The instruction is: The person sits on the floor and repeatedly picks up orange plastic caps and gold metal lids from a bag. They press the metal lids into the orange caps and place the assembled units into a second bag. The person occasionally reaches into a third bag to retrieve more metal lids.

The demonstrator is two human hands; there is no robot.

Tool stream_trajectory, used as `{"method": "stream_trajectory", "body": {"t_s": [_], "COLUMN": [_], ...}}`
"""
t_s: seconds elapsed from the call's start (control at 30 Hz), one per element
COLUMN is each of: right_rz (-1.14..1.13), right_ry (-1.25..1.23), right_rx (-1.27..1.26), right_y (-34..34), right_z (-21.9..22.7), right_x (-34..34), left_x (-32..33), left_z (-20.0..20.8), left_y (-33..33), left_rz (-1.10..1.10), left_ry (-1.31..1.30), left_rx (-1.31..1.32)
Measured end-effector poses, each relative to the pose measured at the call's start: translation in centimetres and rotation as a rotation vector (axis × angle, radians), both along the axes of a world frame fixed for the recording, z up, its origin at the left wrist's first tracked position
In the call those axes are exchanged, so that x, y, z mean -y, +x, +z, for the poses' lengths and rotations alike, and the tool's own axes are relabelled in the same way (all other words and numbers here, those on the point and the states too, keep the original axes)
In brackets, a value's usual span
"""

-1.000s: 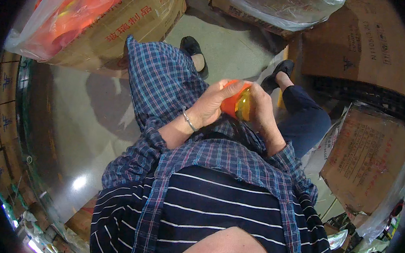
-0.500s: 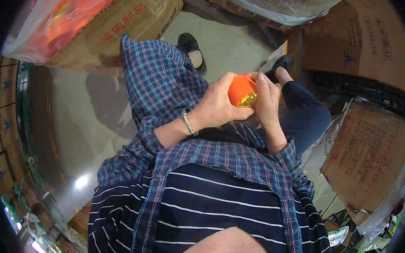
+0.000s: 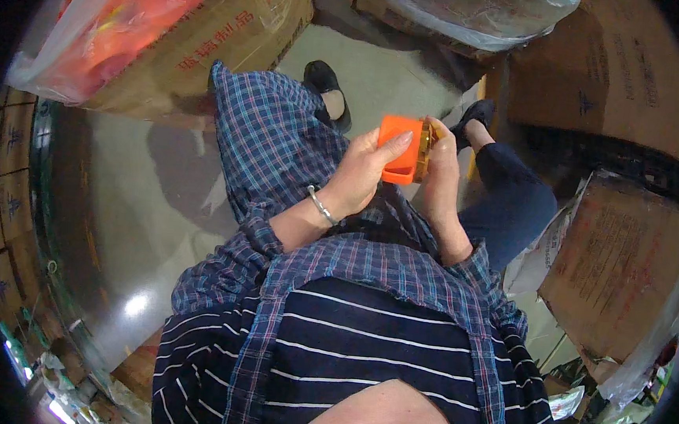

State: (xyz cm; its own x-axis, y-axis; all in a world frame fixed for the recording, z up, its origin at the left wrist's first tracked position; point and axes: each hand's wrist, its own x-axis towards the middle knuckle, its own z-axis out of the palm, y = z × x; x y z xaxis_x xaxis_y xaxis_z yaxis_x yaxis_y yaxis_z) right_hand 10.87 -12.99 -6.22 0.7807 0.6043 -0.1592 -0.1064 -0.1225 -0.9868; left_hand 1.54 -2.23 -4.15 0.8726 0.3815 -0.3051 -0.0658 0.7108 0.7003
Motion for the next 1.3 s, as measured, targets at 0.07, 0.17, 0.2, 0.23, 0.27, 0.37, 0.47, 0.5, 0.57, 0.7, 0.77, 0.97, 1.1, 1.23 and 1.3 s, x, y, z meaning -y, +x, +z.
{"method": "stream_trajectory", "body": {"t_s": [0.07,0.17,0.2,0.23,0.27,0.37,0.47,0.5,0.57,0.7,0.77,0.97,1.1,1.23,1.3], "right_rz": [0.092,-0.028,-0.047,-0.090,-0.060,-0.088,0.012,0.045,0.095,0.262,0.212,0.067,0.343,0.039,-0.292], "right_ry": [-0.047,0.143,0.061,0.008,0.049,-0.035,0.000,0.039,0.101,0.169,0.209,0.236,0.173,-0.080,-0.371], "right_rx": [0.376,0.080,0.107,0.097,0.302,0.488,0.724,0.812,0.943,0.814,0.730,1.163,1.024,1.361,1.618], "right_y": [-0.2,0.7,1.0,1.3,1.3,0.5,1.2,1.5,2.3,2.3,1.9,2.7,5.0,10.6,13.5], "right_z": [-0.6,-1.8,-2.2,-2.4,-2.5,-1.7,0.2,0.9,2.0,3.2,3.9,8.6,12.1,17.3,20.6], "right_x": [0.3,0.3,0.1,-0.4,-0.7,-2.0,-3.2,-3.6,-4.1,-4.6,-4.8,-4.6,-2.0,8.4,16.1], "left_x": [0.1,0.6,0.9,1.4,1.4,0.9,-1.2,-2.0,-3.0,-3.8,-4.1,-4.2,-12.1,-29.6,-36.6], "left_z": [-0.4,-0.6,-0.5,-0.3,-0.2,-0.1,-0.3,-0.2,0.6,4.2,6.1,9.4,14.0,19.9,20.9], "left_y": [0.0,-0.4,-0.4,-0.2,-0.3,1.0,1.7,1.7,1.3,0.4,0.7,1.1,-2.0,-4.6,-5.7], "left_rz": [-0.010,-0.108,-0.177,-0.109,-0.117,0.191,0.202,0.195,0.155,0.190,0.180,0.147,0.214,0.752,0.868], "left_ry": [-0.029,0.601,0.856,0.770,0.811,0.128,-0.092,-0.111,-0.102,0.129,0.224,0.018,1.181,1.434,1.616], "left_rx": [0.070,0.076,-0.117,-0.085,-0.183,-0.073,-0.055,-0.028,0.054,-0.057,-0.045,0.149,-0.153,-0.154,-0.309]}}
